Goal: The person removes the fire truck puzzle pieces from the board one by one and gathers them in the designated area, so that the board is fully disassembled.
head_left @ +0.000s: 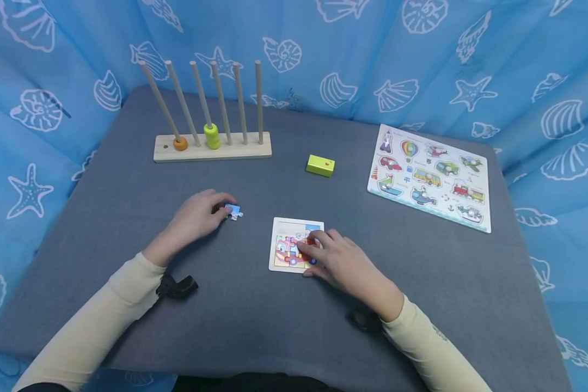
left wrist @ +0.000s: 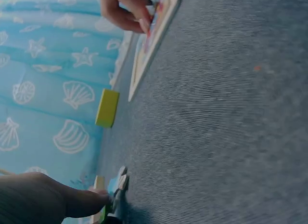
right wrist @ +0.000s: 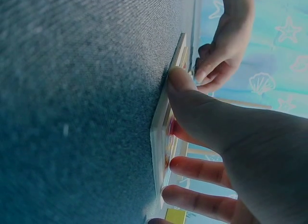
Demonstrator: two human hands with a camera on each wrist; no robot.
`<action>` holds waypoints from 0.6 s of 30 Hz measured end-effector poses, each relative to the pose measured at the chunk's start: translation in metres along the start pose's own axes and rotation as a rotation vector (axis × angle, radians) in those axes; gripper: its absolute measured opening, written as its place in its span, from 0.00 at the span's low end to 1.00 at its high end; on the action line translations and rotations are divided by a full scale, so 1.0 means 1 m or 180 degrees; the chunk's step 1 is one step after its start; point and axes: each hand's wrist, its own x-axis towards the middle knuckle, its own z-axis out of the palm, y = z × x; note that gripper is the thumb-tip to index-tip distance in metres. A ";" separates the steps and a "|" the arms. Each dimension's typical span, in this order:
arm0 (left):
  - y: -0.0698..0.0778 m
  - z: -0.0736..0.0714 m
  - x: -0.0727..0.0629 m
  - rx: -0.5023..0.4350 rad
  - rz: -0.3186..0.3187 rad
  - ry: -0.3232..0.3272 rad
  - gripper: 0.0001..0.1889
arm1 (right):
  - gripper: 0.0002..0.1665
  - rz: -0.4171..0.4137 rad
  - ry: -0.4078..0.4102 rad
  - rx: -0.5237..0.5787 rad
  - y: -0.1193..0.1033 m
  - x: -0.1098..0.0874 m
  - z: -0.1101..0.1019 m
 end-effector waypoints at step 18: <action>-0.002 0.002 -0.008 0.0372 0.0071 0.0199 0.15 | 0.33 0.0041 -0.0059 -0.0068 0.001 0.000 0.000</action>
